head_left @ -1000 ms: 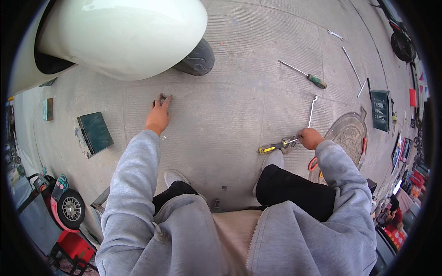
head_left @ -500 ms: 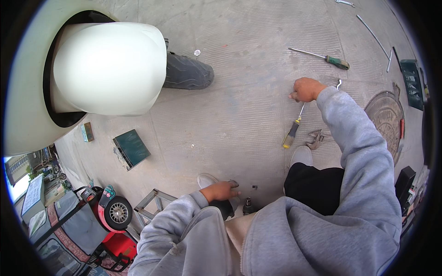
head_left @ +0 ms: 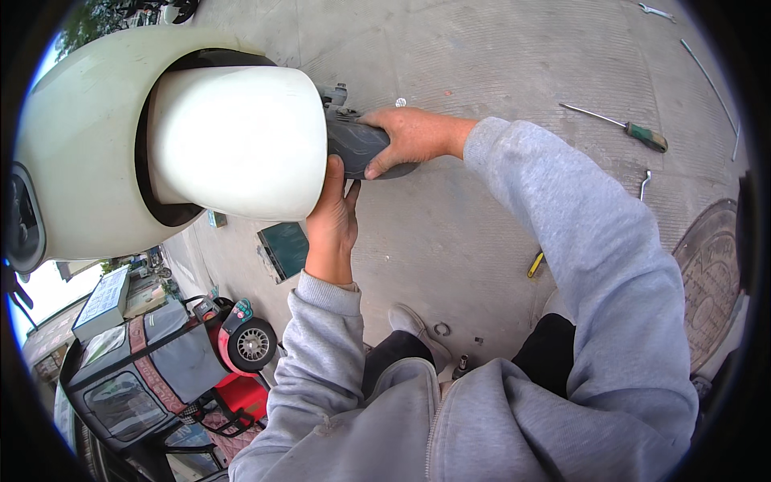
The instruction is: The person removes a battery from a white scooter, then uses a screwdriver to tighten terminal screws on several batteries laid on the ground. The person handles the batteries one at a time, securing each terminal before moving to the next.
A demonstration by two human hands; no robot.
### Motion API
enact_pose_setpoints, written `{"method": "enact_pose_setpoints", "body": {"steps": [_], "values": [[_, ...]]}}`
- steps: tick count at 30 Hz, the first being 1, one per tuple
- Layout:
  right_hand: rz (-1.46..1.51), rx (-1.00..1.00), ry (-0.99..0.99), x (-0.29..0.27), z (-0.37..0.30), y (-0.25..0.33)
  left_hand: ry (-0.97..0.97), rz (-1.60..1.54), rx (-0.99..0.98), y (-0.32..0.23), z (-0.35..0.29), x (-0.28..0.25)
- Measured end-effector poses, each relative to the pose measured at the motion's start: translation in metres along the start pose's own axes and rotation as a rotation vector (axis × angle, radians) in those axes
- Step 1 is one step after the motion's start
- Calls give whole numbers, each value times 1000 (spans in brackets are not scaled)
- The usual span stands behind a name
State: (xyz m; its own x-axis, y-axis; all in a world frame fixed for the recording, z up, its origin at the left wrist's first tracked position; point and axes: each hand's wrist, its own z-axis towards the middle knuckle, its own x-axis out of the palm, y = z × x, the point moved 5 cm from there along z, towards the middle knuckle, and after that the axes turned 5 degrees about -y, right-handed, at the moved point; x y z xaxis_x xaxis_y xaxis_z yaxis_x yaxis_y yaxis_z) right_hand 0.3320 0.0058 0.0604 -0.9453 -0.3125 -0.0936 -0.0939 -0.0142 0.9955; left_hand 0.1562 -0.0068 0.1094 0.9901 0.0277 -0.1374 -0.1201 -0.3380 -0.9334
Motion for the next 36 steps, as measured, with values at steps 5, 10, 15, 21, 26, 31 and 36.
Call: {"method": "enact_pose_setpoints", "body": {"steps": [5,10,15,21,26,31,36], "values": [[175,72,42,3,11,-2,-23,34,-44,-13,3,12],[74,-91,-139,10,15,1,-62,111,-97,-7,9,1],[118,7,-135,11,14,-1,-69,91,-80,-6,5,1],[144,-42,-194,12,12,1,-25,47,-120,-10,5,4],[90,-5,-157,11,13,-2,-53,18,-188,-1,9,1],[117,-57,-186,8,2,-1,11,47,-124,-7,3,5],[3,30,-355,13,-65,-48,199,239,-372,1,-56,-23]]}}
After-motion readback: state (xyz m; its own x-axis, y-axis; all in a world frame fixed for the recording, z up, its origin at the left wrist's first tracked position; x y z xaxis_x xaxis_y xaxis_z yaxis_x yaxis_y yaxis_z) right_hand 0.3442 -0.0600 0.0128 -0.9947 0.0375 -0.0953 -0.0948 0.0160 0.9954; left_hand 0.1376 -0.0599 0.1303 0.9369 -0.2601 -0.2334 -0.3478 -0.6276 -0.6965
